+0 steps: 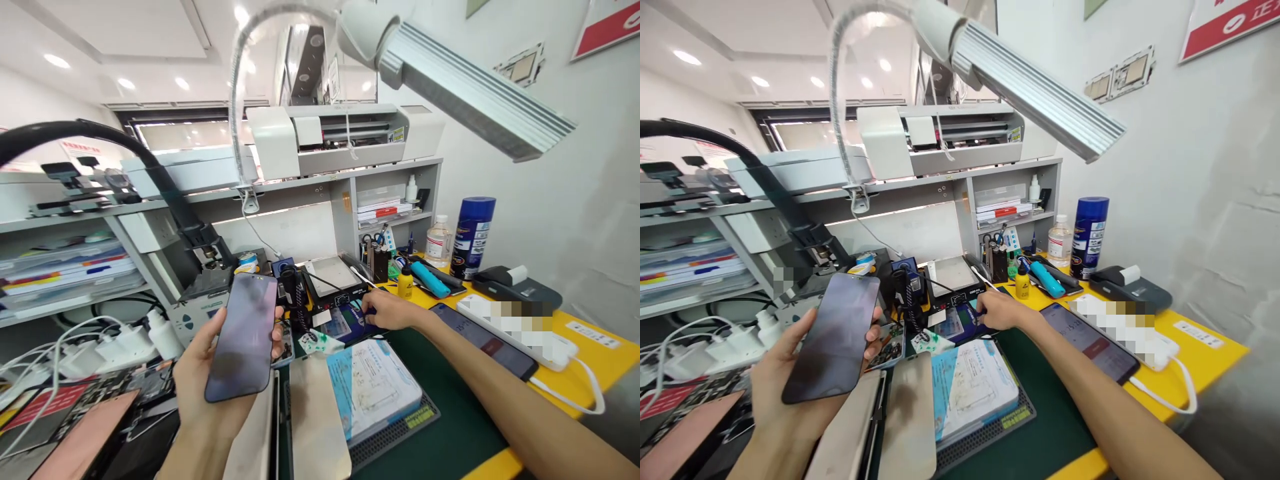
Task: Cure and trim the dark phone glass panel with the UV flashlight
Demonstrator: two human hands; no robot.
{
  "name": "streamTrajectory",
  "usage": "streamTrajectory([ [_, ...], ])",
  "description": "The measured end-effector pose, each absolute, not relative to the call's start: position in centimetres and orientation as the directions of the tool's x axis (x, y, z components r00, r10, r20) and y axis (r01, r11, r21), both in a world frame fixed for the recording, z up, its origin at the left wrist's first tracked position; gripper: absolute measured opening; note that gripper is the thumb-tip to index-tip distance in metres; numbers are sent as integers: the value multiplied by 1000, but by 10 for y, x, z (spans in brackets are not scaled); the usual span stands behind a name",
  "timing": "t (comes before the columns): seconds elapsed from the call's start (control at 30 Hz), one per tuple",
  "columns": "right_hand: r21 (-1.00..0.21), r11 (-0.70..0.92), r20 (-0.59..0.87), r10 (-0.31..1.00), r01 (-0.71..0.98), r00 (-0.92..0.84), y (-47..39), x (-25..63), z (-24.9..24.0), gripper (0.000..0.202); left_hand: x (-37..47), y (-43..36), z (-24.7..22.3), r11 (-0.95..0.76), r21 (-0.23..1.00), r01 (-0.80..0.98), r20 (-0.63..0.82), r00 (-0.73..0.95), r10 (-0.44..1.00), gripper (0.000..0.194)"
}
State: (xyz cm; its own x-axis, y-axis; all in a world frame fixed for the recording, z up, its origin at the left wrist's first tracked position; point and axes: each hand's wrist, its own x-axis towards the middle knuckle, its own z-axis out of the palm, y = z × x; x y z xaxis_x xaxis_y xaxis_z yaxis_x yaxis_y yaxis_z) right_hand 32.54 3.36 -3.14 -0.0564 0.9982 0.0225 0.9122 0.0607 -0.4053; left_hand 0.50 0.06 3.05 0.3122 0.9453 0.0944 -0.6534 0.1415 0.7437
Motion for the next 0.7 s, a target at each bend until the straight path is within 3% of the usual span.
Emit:
streamTrajectory([
  [0.2, -561, 40, 252, 960, 827, 125, 43, 310, 20, 30, -10, 10, 32, 110, 678, -727, 126, 262, 957, 48],
  [0.37, -598, 140, 343, 935, 789, 94, 64, 263, 79, 32, -22, 17, 30, 49, 606, -794, 179, 196, 964, 42],
  [0.53, -566, 146, 225, 974, 811, -19, 121, 218, 113, 31, -24, 21, 27, -12, 549, -836, 194, 114, 974, 40],
  [0.7, -507, 75, 53, 997, 859, -56, 188, 188, 110, 34, -20, 19, 27, 7, 526, -851, 125, 85, 989, 37],
])
